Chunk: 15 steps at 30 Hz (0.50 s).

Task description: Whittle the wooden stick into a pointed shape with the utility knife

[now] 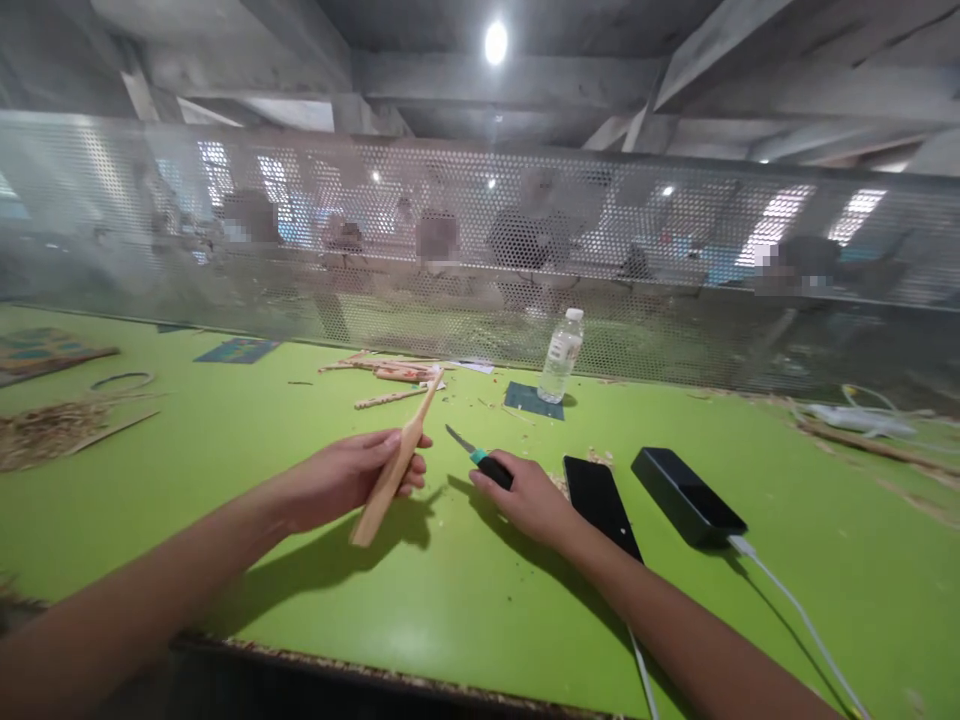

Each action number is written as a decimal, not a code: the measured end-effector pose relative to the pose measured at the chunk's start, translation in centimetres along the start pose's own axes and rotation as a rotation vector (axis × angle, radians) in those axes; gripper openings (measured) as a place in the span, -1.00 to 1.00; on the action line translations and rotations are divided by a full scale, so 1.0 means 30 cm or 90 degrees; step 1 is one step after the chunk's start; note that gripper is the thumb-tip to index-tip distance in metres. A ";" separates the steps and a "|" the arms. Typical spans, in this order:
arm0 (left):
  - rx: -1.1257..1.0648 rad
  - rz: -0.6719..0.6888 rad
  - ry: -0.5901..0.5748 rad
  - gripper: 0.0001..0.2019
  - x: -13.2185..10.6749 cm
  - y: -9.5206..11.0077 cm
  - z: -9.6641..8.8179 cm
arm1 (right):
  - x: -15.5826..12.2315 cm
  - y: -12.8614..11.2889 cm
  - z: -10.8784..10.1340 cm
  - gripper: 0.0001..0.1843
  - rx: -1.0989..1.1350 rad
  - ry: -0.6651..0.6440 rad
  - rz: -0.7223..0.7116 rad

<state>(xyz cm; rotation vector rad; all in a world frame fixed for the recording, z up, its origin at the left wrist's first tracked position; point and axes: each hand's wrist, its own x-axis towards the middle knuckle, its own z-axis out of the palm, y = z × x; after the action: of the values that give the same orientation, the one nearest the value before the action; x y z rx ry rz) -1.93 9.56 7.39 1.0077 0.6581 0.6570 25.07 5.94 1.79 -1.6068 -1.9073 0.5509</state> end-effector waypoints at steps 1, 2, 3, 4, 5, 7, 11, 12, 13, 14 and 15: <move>0.012 -0.011 -0.019 -0.77 0.034 0.005 -0.009 | 0.003 0.005 0.000 -0.62 0.010 0.012 0.015; 0.026 -0.017 -0.035 -0.78 0.067 0.006 -0.019 | 0.007 0.011 -0.002 -0.63 0.021 0.024 0.032; 0.039 -0.022 -0.048 -0.80 0.097 0.003 -0.031 | 0.012 0.017 -0.003 -0.64 0.034 0.033 0.049; 0.047 -0.021 -0.059 -0.81 0.123 -0.003 -0.043 | 0.016 0.023 -0.005 -0.65 0.046 0.040 0.065; 0.052 -0.019 -0.069 -0.81 0.145 -0.014 -0.057 | 0.021 0.030 -0.006 -0.64 0.057 0.045 0.079; 0.053 -0.008 -0.076 -0.78 0.176 -0.043 -0.086 | 0.028 0.040 -0.008 -0.63 0.071 0.050 0.098; 0.065 0.003 -0.063 -0.68 0.204 -0.102 -0.144 | 0.033 0.047 -0.007 -0.63 0.073 0.049 0.106; 0.071 0.003 -0.058 -0.67 0.208 -0.112 -0.155 | 0.033 0.047 -0.007 -0.64 0.070 0.046 0.103; 0.077 0.003 -0.055 -0.66 0.212 -0.117 -0.165 | 0.034 0.046 -0.006 -0.64 0.065 0.042 0.099; 0.083 0.003 -0.054 -0.66 0.215 -0.120 -0.172 | 0.034 0.045 -0.005 -0.64 0.060 0.037 0.096; 0.088 0.003 -0.055 -0.66 0.218 -0.121 -0.178 | 0.035 0.045 -0.005 -0.64 0.054 0.031 0.093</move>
<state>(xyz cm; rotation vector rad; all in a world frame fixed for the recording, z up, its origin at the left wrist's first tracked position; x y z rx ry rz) -1.15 15.95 0.84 1.1598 0.6316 0.5749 26.06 7.23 1.20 -1.6983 -1.7169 0.6377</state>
